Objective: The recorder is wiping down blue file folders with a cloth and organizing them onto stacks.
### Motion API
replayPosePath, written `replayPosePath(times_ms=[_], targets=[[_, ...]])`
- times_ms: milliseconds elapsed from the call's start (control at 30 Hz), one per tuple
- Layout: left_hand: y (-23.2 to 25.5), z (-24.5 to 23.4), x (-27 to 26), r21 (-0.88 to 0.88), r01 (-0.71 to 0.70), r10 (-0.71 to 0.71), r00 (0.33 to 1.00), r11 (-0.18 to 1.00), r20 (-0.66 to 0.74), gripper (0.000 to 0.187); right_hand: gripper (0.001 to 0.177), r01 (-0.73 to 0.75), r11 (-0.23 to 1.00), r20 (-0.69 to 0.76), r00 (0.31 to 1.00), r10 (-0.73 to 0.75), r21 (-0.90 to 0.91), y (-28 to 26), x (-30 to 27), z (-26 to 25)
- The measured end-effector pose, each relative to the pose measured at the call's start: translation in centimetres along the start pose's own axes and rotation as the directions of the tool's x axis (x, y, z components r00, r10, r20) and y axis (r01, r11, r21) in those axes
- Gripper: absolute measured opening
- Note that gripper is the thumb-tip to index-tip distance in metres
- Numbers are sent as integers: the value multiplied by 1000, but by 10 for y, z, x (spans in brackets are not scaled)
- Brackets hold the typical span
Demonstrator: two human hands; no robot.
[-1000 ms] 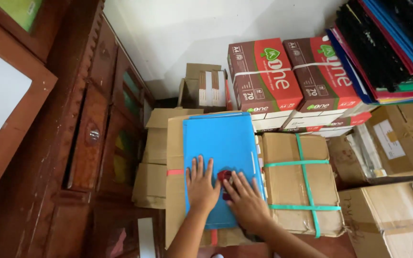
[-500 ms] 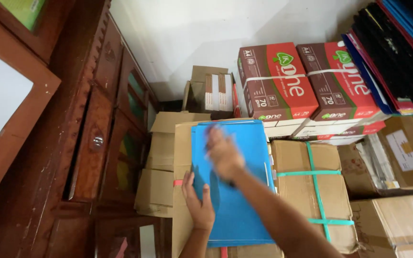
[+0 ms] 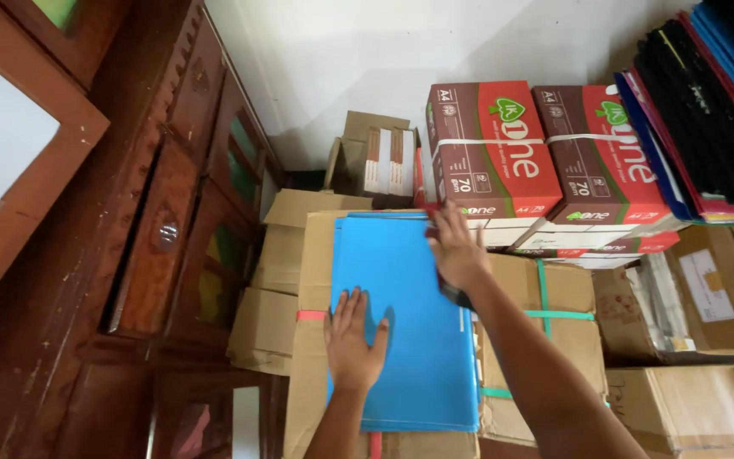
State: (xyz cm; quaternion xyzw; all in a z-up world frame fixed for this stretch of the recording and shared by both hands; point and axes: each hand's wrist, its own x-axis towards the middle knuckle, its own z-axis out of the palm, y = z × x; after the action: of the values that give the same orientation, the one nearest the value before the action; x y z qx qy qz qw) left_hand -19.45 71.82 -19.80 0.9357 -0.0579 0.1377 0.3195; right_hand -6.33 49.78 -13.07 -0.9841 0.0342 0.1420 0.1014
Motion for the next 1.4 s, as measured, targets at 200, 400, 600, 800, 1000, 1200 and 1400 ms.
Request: replayPosePath(times_ms=[200,400,600,800,1000,1200,1400], targets=[[1,-2,-2,-68,49,-49,999,996,-6,51,69,129,966,-416,909,-25,224,26,-135,118],[-4,0,-3,-168,-1,-13,997,986,-80,49,69,274,957,-507,814,-284,-96,11,-114,103],[-35,17,-3,-362,-29,-3,996,932,-89,63,76,-85,986,-168,984,61,-144,-34,-14,58],[-33,5,-2,-615,171,-177,983,770,52,69,67,369,912,14,928,-372,-180,-132,-148,79],[-42,-1,0,-629,155,-86,986,762,140,63,64,152,889,-125,966,-226,-432,-77,-154,111],[-47,6,-6,-462,43,9,994,886,110,66,72,-59,979,-294,956,0,-193,-75,-129,123],[-41,-7,-4,-397,34,27,989,917,147,64,68,226,960,-100,965,-244,-165,-124,-192,136]])
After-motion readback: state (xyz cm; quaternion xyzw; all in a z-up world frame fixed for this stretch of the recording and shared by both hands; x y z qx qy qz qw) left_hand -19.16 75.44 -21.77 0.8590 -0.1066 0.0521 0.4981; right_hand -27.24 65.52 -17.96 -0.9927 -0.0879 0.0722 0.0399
